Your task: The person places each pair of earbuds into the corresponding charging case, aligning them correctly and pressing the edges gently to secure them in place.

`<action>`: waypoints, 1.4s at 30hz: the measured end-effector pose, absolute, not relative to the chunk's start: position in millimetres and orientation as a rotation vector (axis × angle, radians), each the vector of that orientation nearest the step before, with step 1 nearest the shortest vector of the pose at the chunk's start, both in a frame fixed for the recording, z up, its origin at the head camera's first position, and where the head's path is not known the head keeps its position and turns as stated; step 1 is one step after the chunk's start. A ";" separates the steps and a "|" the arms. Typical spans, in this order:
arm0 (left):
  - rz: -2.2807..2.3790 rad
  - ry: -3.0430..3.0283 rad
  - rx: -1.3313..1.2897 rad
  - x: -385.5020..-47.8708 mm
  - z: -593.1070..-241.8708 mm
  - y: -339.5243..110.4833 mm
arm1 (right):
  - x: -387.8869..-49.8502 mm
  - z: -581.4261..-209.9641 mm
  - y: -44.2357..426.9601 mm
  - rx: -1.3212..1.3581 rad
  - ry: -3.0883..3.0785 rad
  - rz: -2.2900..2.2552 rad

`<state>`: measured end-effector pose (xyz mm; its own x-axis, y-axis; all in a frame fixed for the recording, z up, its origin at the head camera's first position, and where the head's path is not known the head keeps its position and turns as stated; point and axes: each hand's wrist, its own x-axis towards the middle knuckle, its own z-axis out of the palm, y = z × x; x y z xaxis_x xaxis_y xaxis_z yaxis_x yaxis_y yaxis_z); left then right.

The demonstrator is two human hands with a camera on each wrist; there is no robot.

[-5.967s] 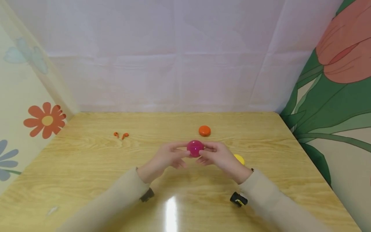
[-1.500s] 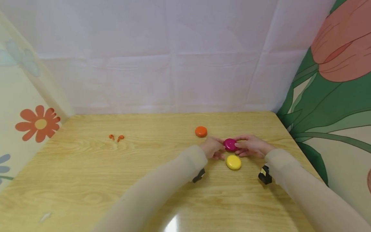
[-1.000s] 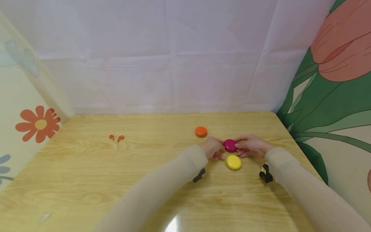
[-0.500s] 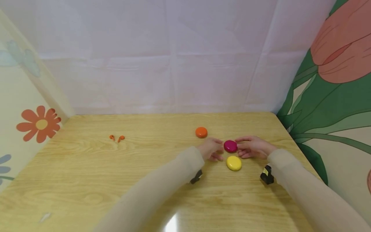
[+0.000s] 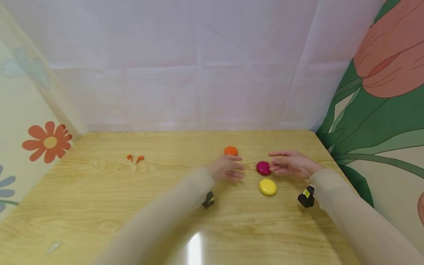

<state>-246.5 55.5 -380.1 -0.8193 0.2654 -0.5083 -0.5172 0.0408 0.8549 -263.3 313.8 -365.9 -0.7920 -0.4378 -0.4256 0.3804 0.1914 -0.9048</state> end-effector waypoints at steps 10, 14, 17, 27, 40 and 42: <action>1.898 1.803 -0.227 -255.9 -378.5 15.8 | -269.2 -348.7 286.3 -0.110 1.880 -1.653; 1.928 1.762 -0.273 -261.9 -378.5 6.5 | -273.6 -345.7 272.4 -0.110 1.864 -1.662; 1.962 1.723 -0.299 -265.5 -380.2 1.9 | -275.7 -343.6 262.0 -0.098 1.872 -1.656; 2.034 1.681 -0.348 -275.2 -384.2 -3.4 | -283.6 -344.3 232.2 -0.008 1.877 -1.678; 1.944 1.686 -0.348 -293.2 -388.5 -6.5 | -297.2 -351.8 206.6 0.091 1.886 -1.602; 1.935 1.679 -0.348 -295.3 -388.7 -7.0 | -298.6 -353.8 203.6 0.119 1.895 -1.590</action>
<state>-295.3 -7.0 -388.7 -0.8157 0.2334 -0.5293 -0.5569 -0.0696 0.8276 -298.6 203.6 -353.8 -0.7828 -0.3307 -0.5272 0.4617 0.2594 -0.8483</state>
